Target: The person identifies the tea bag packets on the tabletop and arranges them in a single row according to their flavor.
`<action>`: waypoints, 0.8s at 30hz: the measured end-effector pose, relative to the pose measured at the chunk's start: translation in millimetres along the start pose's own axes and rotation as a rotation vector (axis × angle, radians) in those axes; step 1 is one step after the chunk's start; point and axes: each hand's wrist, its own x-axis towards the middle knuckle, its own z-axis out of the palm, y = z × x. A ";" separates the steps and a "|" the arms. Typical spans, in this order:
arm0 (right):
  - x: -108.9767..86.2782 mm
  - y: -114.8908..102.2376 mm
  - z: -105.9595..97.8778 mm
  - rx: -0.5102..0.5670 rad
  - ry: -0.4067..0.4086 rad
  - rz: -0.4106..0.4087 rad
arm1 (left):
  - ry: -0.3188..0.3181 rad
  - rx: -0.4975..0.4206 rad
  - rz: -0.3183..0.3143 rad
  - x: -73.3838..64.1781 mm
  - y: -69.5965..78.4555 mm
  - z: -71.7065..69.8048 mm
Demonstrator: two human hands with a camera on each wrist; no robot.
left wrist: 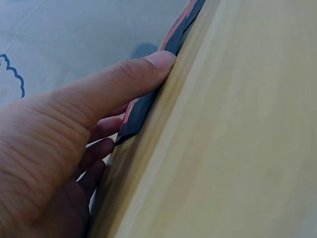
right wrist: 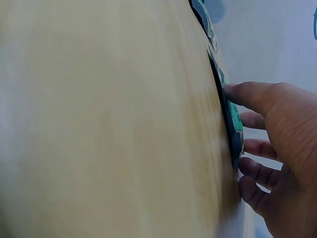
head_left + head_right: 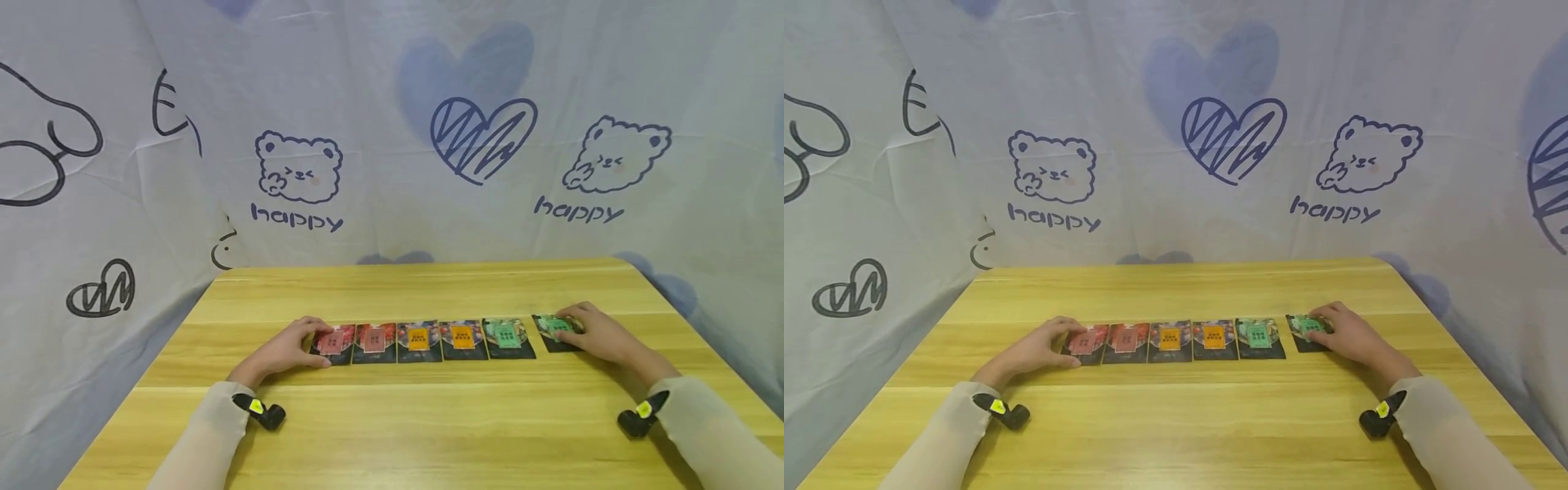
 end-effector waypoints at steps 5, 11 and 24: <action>-1.9 -8.2 -0.7 -0.002 -0.008 -0.004 | 0.000 0.000 -0.005 -0.7 2.2 -1.0; -2.3 -15.1 0.4 -0.001 0.002 -0.041 | -0.002 -0.010 -0.007 -2.1 3.6 -1.0; -2.2 -14.5 2.8 -0.009 -0.010 -0.061 | -0.001 -0.014 -0.008 -1.1 0.3 0.5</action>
